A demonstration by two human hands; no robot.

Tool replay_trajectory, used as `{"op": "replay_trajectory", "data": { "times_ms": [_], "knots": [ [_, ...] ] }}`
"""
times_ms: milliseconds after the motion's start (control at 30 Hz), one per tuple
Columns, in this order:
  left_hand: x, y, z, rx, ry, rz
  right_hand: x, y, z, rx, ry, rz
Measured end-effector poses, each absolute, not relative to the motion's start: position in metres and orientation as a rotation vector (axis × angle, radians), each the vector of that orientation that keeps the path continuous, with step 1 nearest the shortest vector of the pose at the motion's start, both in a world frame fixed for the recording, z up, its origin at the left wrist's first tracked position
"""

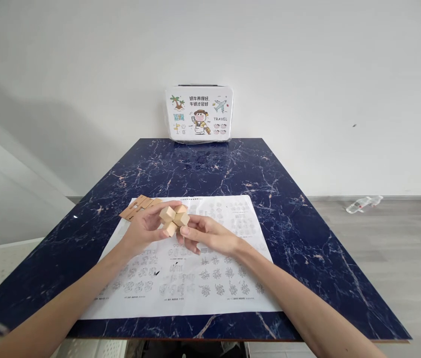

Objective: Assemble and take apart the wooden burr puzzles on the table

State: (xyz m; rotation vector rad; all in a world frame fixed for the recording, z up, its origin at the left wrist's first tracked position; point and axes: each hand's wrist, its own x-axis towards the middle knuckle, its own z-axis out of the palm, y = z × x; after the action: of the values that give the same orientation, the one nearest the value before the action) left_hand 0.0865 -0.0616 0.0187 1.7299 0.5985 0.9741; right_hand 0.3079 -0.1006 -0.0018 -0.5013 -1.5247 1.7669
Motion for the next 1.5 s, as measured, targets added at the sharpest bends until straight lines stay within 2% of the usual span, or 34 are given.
{"op": "replay_trajectory", "data": {
  "times_ms": [133, 367, 500, 700, 900, 1500],
  "knots": [
    [0.083, -0.059, 0.015, 1.841, 0.664, 1.031, 0.31, -0.1, 0.002, -0.629, -1.574, 1.596],
    [0.08, -0.055, 0.015, 1.835, 0.593, 0.944, 0.315, -0.096, 0.002, -0.485, -1.707, 1.677],
    [0.08, -0.054, 0.017, 1.815, 0.533, 0.892, 0.313, -0.098, -0.002, -0.571, -1.718, 1.621],
    [0.08, -0.058, 0.017, 1.911, 0.717, 0.841, 0.306, -0.102, -0.003, -1.01, -1.744, 1.096],
    [0.089, -0.068, 0.019, 1.935, 0.848, 0.771, 0.304, -0.101, -0.01, -1.053, -1.889, 0.717],
    [0.088, -0.073, 0.028, 2.139, 0.676, 0.836, 0.311, -0.098, -0.011, -0.91, -1.988, 0.871]
  ]
}}
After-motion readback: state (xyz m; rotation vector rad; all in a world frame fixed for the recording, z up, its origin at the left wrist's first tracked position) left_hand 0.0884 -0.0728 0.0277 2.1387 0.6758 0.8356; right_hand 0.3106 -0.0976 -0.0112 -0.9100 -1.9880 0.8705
